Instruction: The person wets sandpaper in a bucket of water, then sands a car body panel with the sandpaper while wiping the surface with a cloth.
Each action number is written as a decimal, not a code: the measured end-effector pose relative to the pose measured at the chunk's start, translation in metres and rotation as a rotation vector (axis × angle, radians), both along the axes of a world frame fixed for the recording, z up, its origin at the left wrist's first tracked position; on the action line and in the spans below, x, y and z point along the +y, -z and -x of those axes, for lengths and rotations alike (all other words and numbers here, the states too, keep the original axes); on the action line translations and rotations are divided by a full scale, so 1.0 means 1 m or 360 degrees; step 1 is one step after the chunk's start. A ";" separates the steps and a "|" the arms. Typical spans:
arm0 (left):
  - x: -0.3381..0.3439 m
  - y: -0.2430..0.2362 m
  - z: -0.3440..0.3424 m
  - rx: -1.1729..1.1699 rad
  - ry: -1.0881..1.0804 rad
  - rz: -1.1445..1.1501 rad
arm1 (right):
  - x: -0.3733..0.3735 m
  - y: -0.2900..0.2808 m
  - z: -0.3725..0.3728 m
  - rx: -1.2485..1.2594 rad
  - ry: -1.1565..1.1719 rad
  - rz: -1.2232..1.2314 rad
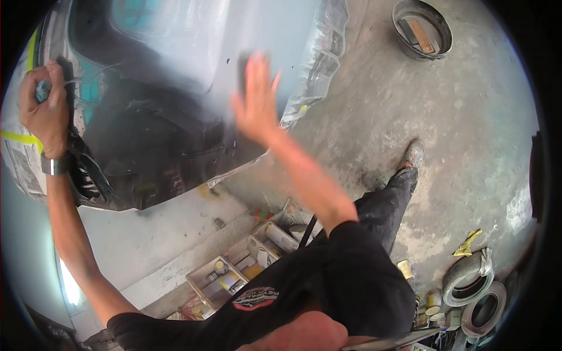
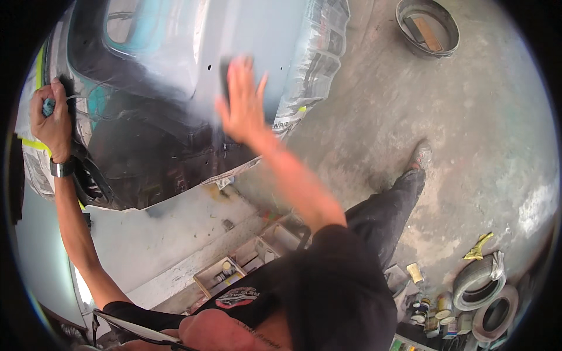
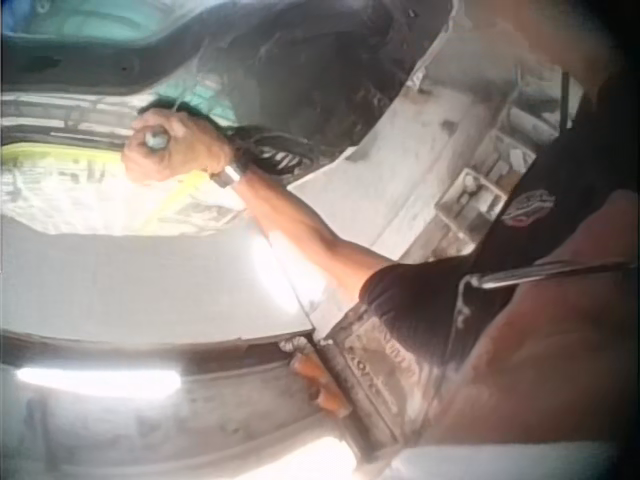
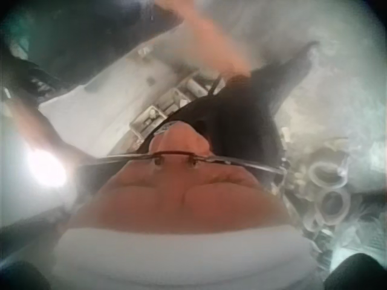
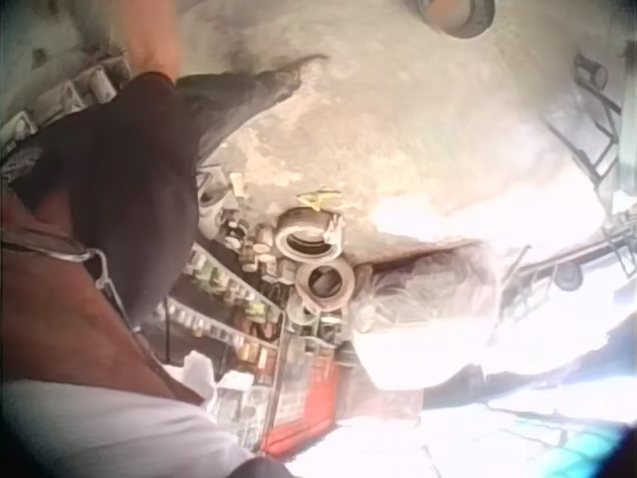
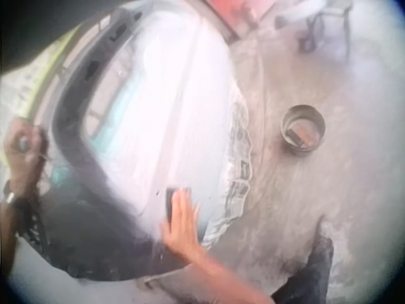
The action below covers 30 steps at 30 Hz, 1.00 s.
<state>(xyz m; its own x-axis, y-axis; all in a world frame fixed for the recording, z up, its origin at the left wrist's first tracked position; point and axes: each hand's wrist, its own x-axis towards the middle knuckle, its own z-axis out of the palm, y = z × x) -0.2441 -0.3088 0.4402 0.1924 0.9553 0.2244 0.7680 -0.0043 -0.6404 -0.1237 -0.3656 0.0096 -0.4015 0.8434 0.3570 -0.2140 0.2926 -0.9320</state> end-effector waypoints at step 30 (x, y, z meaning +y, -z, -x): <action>0.020 0.034 -0.039 -0.0031 0.0106 -0.0254 | 0.105 0.036 0.018 0.0026 0.0227 0.0686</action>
<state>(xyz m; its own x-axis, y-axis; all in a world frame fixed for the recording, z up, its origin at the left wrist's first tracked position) -0.2049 -0.2886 0.4062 0.2484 0.8924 0.3767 0.7818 0.0449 -0.6219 -0.1422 -0.2604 -0.0267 -0.2680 0.9628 -0.0337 -0.2152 -0.0939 -0.9720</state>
